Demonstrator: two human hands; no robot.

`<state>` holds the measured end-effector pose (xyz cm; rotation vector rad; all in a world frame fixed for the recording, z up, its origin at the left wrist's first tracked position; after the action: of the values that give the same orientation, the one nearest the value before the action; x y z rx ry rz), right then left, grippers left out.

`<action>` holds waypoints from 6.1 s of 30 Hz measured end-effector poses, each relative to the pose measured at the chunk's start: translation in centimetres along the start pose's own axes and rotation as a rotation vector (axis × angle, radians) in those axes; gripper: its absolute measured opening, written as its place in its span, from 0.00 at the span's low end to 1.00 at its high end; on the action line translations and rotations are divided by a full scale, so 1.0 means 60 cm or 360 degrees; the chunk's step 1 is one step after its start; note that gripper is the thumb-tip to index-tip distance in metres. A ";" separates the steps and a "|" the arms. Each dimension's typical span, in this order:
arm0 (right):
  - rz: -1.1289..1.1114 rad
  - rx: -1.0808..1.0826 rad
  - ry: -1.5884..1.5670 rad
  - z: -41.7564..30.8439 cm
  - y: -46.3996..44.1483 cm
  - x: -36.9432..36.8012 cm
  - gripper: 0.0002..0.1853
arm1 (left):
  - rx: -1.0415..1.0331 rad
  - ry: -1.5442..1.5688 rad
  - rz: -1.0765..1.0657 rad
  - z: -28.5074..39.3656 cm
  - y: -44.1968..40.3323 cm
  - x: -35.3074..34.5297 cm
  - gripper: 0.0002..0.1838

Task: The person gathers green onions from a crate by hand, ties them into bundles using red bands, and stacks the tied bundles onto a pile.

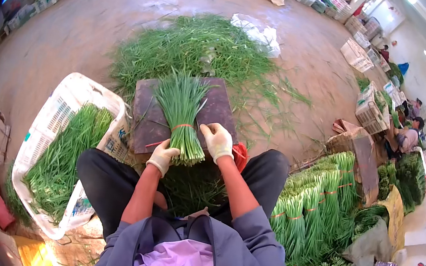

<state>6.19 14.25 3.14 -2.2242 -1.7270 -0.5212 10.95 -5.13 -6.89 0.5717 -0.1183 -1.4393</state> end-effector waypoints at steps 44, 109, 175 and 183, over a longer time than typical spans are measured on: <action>-0.0530 0.0004 -0.0291 0.024 0.007 -0.137 0.30 | 0.0307 0.0693 0.0053 -0.011 -0.001 0.014 0.18; -0.0724 -0.0508 -0.1459 0.006 0.026 -0.087 0.23 | -0.0300 -0.0203 0.0105 0.097 0.005 0.042 0.49; -0.0620 0.0478 -0.0290 -0.024 -0.036 -0.109 0.48 | -0.0925 -0.1165 -0.0312 0.188 -0.015 -0.086 0.36; -0.0318 0.0416 -0.1050 -0.120 0.054 0.120 0.60 | -0.0769 -0.0796 -0.0925 0.262 0.119 -0.246 0.43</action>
<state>10.13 16.61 12.79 -2.1737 -2.1753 0.4429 8.69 4.43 13.61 -0.1841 0.0087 -2.0715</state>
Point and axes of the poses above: each hand's wrist, its own y-axis away from the middle knuckle, its own x-axis out of the back of the hand, z = x × y, the point moved 9 cm from there along -y, towards the middle knuckle, and after that the axes turned 9 degrees about z, right-handed, at the moved point
